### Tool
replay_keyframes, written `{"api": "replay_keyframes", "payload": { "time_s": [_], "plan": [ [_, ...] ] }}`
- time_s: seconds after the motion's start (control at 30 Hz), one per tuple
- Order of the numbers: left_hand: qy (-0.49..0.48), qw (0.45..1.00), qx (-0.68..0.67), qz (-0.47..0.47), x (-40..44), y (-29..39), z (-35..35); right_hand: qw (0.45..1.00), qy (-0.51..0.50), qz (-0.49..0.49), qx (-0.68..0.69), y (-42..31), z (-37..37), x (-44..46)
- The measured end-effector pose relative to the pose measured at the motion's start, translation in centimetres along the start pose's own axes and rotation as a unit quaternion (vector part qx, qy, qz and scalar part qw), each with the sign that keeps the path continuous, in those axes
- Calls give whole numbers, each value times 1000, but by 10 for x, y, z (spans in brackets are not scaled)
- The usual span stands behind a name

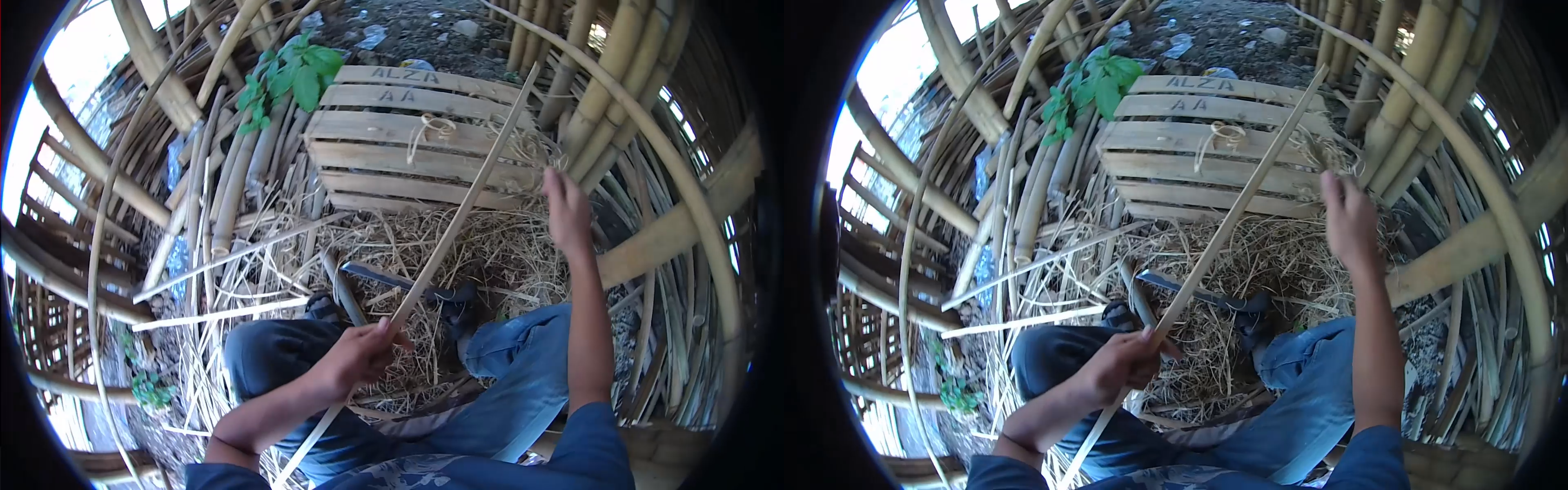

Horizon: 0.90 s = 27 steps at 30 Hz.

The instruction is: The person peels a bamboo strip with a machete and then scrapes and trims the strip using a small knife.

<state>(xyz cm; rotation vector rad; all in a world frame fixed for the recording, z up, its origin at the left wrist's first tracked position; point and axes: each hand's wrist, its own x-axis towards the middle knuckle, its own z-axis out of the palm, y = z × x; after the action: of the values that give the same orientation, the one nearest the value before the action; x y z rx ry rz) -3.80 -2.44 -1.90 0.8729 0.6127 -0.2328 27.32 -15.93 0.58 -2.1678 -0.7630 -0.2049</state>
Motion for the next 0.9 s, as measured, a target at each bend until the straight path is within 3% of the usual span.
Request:
{"api": "replay_keyframes", "payload": {
  "time_s": [0.07,0.13,0.2,0.23,0.3,0.43,0.67,0.9],
  "plan": [
    [15,1000,-10,11,5,6,1,958,-211,60,187,-29,14,-26],
    [8,999,-35,32,11,9,2,872,-392,76,282,-57,24,-55],
    [10,999,-31,30,12,12,7,788,-504,62,349,-80,31,-79],
    [14,998,-24,51,14,11,11,788,-501,65,353,-86,31,-86],
    [19,997,-15,70,14,11,11,698,-600,132,367,-92,32,-94],
    [-48,995,-71,46,11,7,9,644,-638,201,372,-89,30,-94],
    [-81,992,-82,43,8,8,12,650,-645,210,343,-90,24,-90],
    [-50,996,-45,62,4,8,16,718,-580,153,353,-85,32,-95]
  ]
}}
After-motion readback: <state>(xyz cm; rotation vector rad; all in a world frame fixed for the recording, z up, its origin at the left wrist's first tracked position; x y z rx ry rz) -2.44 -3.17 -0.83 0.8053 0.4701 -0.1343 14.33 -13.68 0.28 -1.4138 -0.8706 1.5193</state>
